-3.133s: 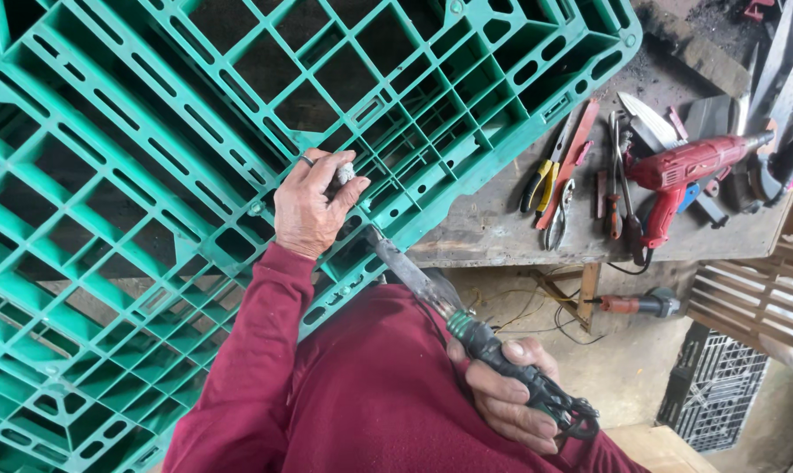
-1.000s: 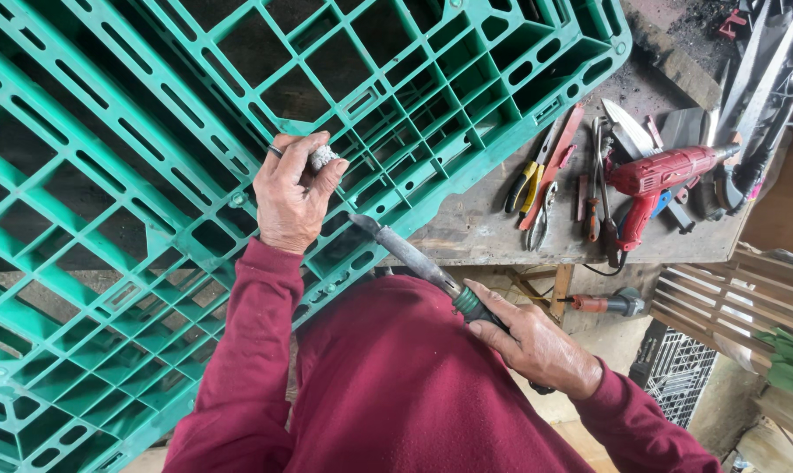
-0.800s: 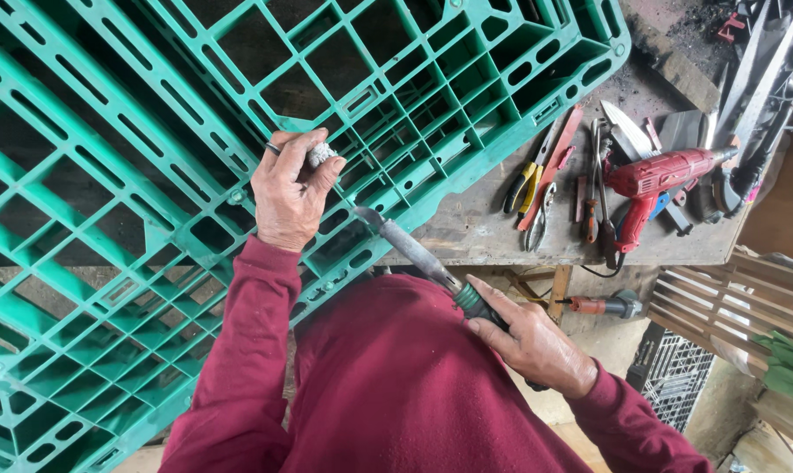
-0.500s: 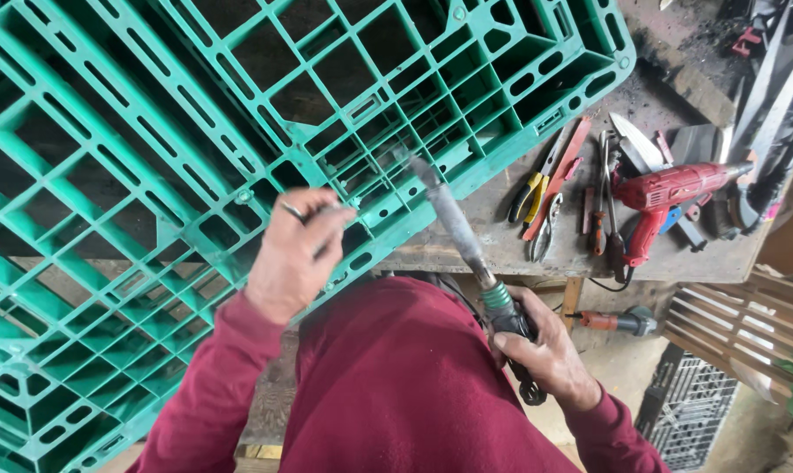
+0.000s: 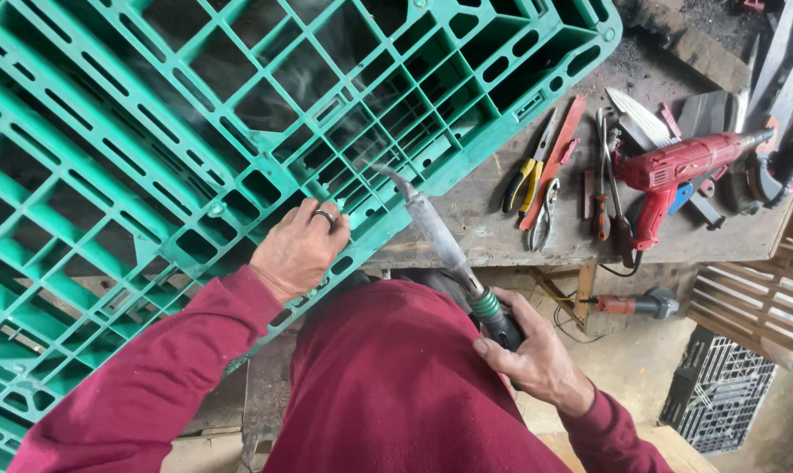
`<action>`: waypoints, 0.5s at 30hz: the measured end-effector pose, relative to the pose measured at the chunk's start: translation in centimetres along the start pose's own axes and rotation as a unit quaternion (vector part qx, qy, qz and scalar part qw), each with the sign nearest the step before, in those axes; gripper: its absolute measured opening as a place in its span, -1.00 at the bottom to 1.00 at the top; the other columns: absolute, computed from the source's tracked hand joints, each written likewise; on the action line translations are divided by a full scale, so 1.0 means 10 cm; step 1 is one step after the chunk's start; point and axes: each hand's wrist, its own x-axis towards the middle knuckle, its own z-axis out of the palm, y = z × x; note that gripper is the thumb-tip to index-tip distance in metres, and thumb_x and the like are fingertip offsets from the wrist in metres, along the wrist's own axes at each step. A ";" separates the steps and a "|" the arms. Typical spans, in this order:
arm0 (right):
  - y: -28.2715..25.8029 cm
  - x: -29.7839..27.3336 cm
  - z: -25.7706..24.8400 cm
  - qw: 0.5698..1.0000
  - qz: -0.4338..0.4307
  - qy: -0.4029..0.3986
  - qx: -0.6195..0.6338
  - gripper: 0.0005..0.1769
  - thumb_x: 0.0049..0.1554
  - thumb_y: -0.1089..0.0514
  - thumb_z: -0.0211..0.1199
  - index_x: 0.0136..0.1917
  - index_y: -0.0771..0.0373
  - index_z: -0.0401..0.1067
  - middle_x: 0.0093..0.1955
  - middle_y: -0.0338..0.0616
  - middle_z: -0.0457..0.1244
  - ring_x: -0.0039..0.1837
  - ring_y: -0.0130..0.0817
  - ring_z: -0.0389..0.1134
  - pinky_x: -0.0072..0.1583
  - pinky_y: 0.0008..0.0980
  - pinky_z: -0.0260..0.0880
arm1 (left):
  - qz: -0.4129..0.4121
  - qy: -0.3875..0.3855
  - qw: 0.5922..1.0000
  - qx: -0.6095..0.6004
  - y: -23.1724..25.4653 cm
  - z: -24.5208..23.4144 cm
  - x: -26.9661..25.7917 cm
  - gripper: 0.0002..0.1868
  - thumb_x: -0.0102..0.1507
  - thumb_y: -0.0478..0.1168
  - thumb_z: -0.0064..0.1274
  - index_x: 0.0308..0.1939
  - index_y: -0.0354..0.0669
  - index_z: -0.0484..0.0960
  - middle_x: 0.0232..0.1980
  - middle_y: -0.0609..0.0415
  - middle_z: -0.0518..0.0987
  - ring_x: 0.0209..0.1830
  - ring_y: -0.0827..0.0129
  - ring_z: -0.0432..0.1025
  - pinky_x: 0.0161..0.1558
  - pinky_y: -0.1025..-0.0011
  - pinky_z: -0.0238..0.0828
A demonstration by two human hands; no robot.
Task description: The person uses a soldering iron to melt and fuse cracks in several green plastic crates on a workbench, handling the tool with their right hand while positioning the crates with their left.
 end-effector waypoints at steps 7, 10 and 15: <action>-0.09 -0.07 -0.12 0.994 0.062 0.007 -0.093 -0.19 -0.09 0.10 0.43 0.41 0.26 0.31 -0.16 -0.08 0.35 -0.13 -0.37 0.36 -0.02 -0.35 0.44 | -0.002 -0.006 1.000 0.003 0.01 0.02 0.03 -0.75 0.14 -0.31 0.04 -0.11 -0.22 0.62 -0.06 -0.02 0.48 -0.05 0.14 0.41 -0.10 0.28 0.44; -0.20 -0.07 -0.14 0.986 0.064 0.006 -0.156 -0.20 -0.09 0.11 0.47 0.41 0.19 0.32 -0.23 -0.02 0.31 -0.21 -0.25 0.36 -0.08 -0.30 0.42 | -0.007 -0.018 0.999 0.026 0.06 0.01 0.07 -0.83 0.13 -0.31 0.06 -0.20 -0.20 0.60 -0.01 -0.01 0.48 -0.01 0.13 0.41 -0.07 0.29 0.44; -0.39 -0.08 -0.14 0.978 -0.059 -0.008 -0.199 -0.16 -0.06 0.10 0.47 0.46 0.22 0.27 -0.19 0.00 0.30 -0.18 -0.08 0.37 -0.11 -0.19 0.40 | -0.021 -0.027 0.996 -0.087 -0.02 -0.21 0.09 -0.86 0.15 -0.32 0.10 -0.21 -0.17 0.63 -0.06 0.00 0.49 -0.01 0.14 0.42 -0.01 0.28 0.44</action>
